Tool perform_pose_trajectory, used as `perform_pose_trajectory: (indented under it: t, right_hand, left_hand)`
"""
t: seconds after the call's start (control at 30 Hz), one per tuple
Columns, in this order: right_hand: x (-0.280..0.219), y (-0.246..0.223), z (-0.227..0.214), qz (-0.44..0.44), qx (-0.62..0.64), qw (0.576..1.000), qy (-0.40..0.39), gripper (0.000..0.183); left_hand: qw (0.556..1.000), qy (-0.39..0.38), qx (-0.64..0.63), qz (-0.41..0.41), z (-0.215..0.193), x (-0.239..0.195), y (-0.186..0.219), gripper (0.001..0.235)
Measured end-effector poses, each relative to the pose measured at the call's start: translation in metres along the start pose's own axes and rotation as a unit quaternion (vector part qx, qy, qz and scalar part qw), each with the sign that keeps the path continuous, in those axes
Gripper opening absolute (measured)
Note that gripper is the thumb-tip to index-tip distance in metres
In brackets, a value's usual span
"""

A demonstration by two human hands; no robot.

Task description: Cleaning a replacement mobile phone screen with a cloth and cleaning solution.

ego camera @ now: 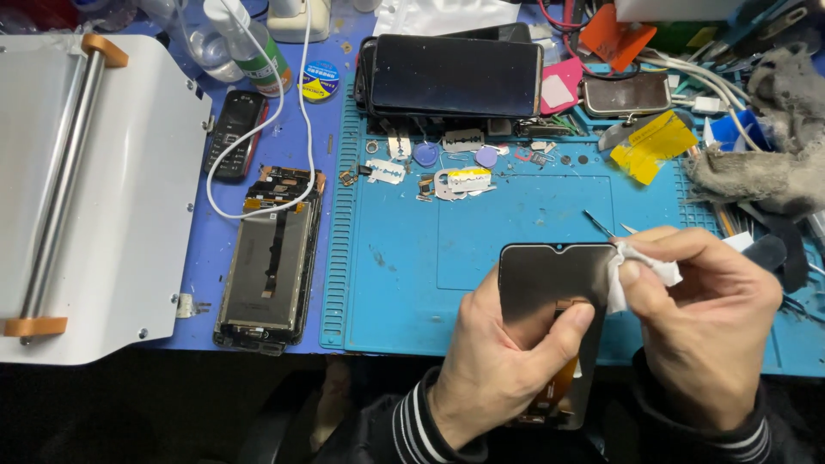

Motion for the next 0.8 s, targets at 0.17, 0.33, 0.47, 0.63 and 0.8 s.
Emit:
perform_pose_trajectory:
  t: [0.17,0.33,0.47,0.63,0.8]
  right_hand:
    - [0.007,-0.001,0.006,-0.034,0.025,0.999,-0.006,0.008]
    - [-0.002,0.020,0.020,-0.009,0.067,0.997,-0.043,0.009]
    - [0.013,0.016,0.002,-0.017,0.038,0.999,0.019,0.008]
    - [0.033,-0.030,0.000,-0.095,-0.114,0.980,-0.130,0.018]
    - [0.040,-0.044,-0.002,-0.173,-0.257,0.910,-0.275,0.026]
  left_hand:
    - [1.000,0.018,0.016,0.005,-0.002,0.001,0.003,0.022]
    - [0.992,0.101,0.055,0.041,-0.019,0.010,0.001,0.020]
    - [0.996,0.009,0.091,0.009,-0.006,0.010,-0.005,0.022]
    - [0.991,-0.019,0.122,-0.055,-0.012,0.008,-0.011,0.023]
    - [0.973,-0.107,0.180,-0.093,-0.016,0.007,-0.008,0.024]
Point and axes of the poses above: each hand's wrist, its own x-axis towards the middle knuckle, its own z-axis out of the palm, y = z × x, the point moved 6 cm from there along x, towards the middle knuckle, and after that the axes turned 1 degree about -y, right-handed, at the moved point
